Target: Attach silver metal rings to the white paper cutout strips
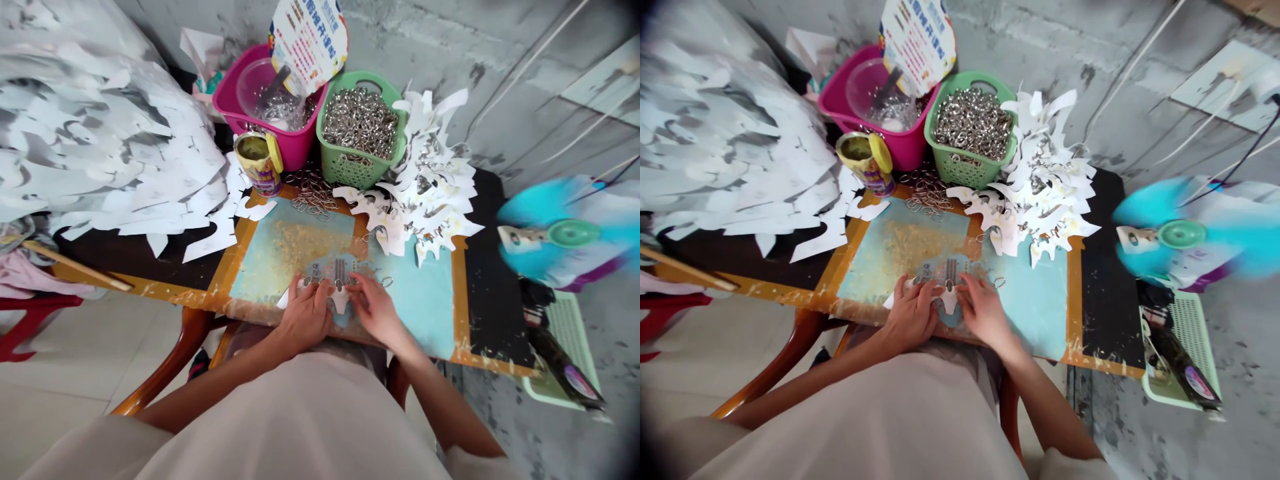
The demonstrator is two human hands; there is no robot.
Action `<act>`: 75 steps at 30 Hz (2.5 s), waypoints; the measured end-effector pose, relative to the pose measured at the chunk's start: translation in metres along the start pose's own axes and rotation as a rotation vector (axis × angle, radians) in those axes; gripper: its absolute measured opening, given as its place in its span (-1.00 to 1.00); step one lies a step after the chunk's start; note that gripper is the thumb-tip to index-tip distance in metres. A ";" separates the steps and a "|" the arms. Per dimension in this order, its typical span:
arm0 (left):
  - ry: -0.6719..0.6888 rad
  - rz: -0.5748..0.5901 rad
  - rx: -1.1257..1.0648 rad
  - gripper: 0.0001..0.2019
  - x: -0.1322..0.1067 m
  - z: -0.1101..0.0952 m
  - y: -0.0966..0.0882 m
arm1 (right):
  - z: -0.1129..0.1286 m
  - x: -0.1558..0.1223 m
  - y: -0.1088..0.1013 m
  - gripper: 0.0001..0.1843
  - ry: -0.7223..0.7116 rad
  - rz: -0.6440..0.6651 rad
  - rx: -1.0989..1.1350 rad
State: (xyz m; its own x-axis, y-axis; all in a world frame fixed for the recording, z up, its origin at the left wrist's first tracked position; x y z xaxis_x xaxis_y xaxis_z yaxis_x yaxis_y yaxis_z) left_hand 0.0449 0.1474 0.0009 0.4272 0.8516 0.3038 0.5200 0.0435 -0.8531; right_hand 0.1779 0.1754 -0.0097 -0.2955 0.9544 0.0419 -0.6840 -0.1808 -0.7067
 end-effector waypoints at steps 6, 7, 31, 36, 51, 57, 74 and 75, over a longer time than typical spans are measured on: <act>0.023 -0.012 -0.053 -0.41 0.000 0.003 0.000 | -0.017 0.005 -0.040 -0.69 0.107 -0.320 -0.004; 0.026 -0.035 -0.064 -0.41 0.000 0.004 -0.004 | -0.013 0.007 -0.034 -0.74 0.077 -0.273 -0.045; -0.635 -0.121 -1.317 -0.55 0.012 0.008 0.005 | 0.042 0.000 -0.028 -0.59 0.226 -0.111 0.973; -0.563 -0.176 -1.216 -0.63 0.016 0.015 -0.010 | 0.050 0.006 -0.042 -0.72 0.275 -0.041 0.718; -0.716 -0.005 -1.483 -0.50 0.018 0.015 -0.002 | 0.055 0.020 0.002 -0.39 0.148 0.134 1.116; -0.530 0.087 -1.408 -0.44 0.026 0.015 -0.004 | 0.078 0.027 -0.039 -0.49 0.014 0.015 0.610; -0.511 0.210 -1.269 -0.41 0.020 -0.019 -0.019 | 0.085 0.000 -0.050 -0.56 0.045 -0.361 0.586; -0.506 0.214 -1.264 -0.40 0.019 -0.022 -0.018 | 0.081 -0.003 -0.048 -0.57 0.053 -0.378 0.593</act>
State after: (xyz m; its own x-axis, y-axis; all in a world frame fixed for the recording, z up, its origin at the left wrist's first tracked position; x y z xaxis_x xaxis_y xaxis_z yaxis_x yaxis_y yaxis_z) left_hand 0.0602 0.1517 0.0309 0.4123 0.8885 -0.2013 0.9071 -0.3797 0.1815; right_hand 0.1574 0.1618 0.0815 0.0569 0.9850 0.1630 -0.9860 0.0810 -0.1455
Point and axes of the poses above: each hand's wrist, its own x-axis towards the middle knuckle, its own y-axis out of the palm, z = x × y, the point moved 10 cm from there along x, towards the middle knuckle, and after that the axes turned 3 degrees about y, right-handed, at the moved point
